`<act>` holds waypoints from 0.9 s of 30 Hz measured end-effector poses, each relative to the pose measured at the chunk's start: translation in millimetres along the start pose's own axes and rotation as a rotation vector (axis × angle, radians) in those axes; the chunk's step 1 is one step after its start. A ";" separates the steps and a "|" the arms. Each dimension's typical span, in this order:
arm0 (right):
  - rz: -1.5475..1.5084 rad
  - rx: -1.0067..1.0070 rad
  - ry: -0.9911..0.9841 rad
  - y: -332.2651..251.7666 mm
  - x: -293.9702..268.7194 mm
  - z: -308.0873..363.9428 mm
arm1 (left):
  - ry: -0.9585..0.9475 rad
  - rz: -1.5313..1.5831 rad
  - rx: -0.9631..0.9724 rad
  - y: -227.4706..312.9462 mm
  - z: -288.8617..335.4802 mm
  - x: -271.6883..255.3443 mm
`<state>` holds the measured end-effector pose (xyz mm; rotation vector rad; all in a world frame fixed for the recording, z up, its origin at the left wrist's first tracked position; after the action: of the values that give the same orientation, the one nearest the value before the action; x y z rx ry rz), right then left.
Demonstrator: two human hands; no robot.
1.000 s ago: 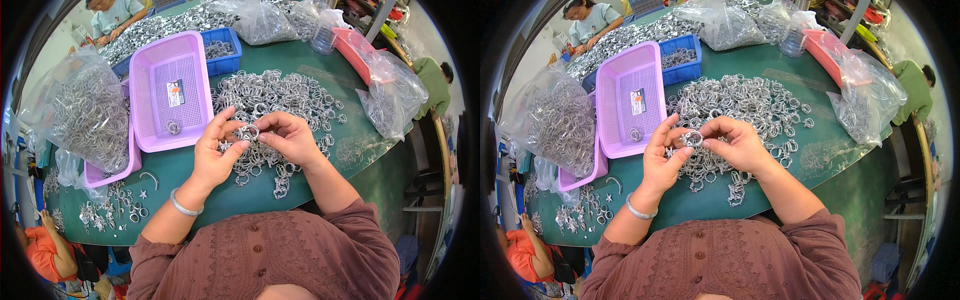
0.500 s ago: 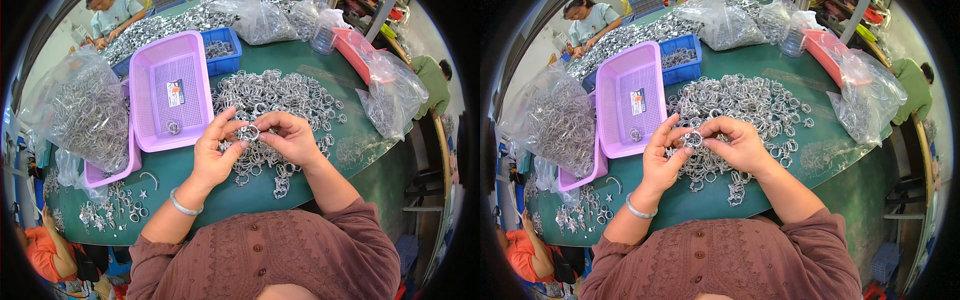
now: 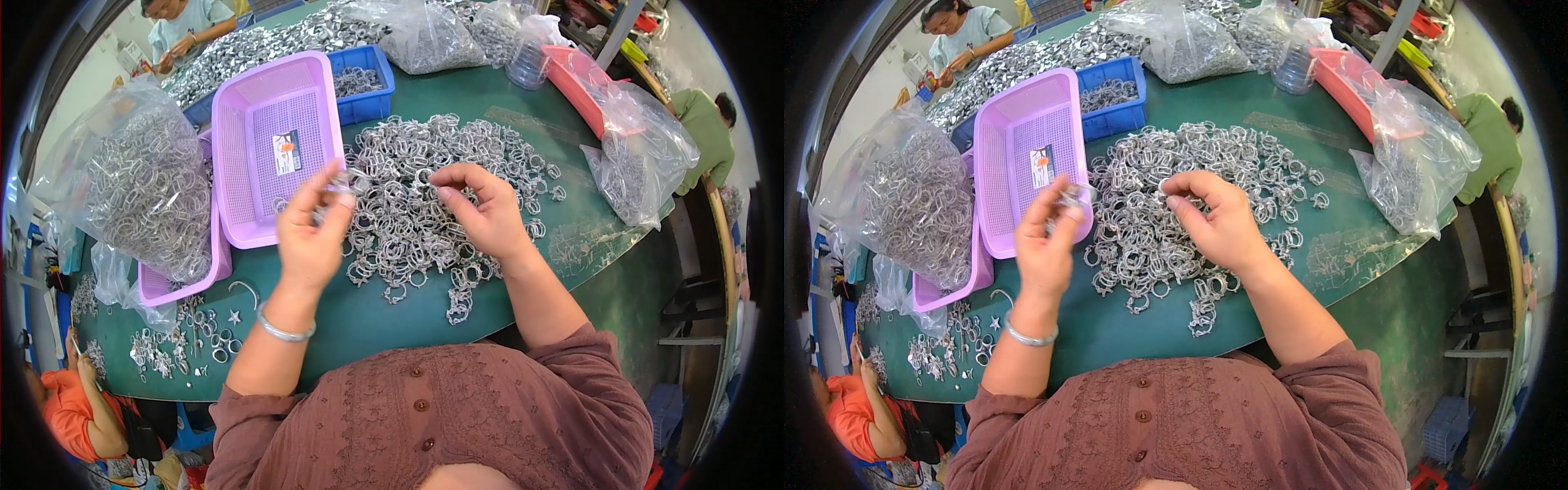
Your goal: The person connects metal ring hardware pieces together by hand from a pile on the workbench and repositions plastic baskets on the table.
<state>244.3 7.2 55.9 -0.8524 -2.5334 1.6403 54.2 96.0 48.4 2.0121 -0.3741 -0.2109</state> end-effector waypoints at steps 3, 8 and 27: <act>0.357 -0.217 -0.015 -7.4 -3.8 -0.3 | 0.155 -0.080 -0.049 -7.9 -21.8 -39.6; 0.678 -0.283 -0.190 -7.3 21.0 2.7 | 0.099 -0.748 0.109 -6.5 -30.7 -61.8; 0.610 -0.255 -0.255 -12.7 26.3 5.1 | -0.357 -0.500 0.220 11.2 21.2 44.5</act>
<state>214.9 10.7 57.0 -1.6781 -2.8884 1.6521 87.4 57.9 49.5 2.2605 -0.1085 -0.8807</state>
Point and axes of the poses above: each hand's wrist, its own z-axis away from the middle knuckle, its own x-axis out of the palm, y = z × x, the point moved 9 cm from there along -z, towards the middle knuckle, and after that the axes turned 2 degrees about y, right-handed, at the moved point
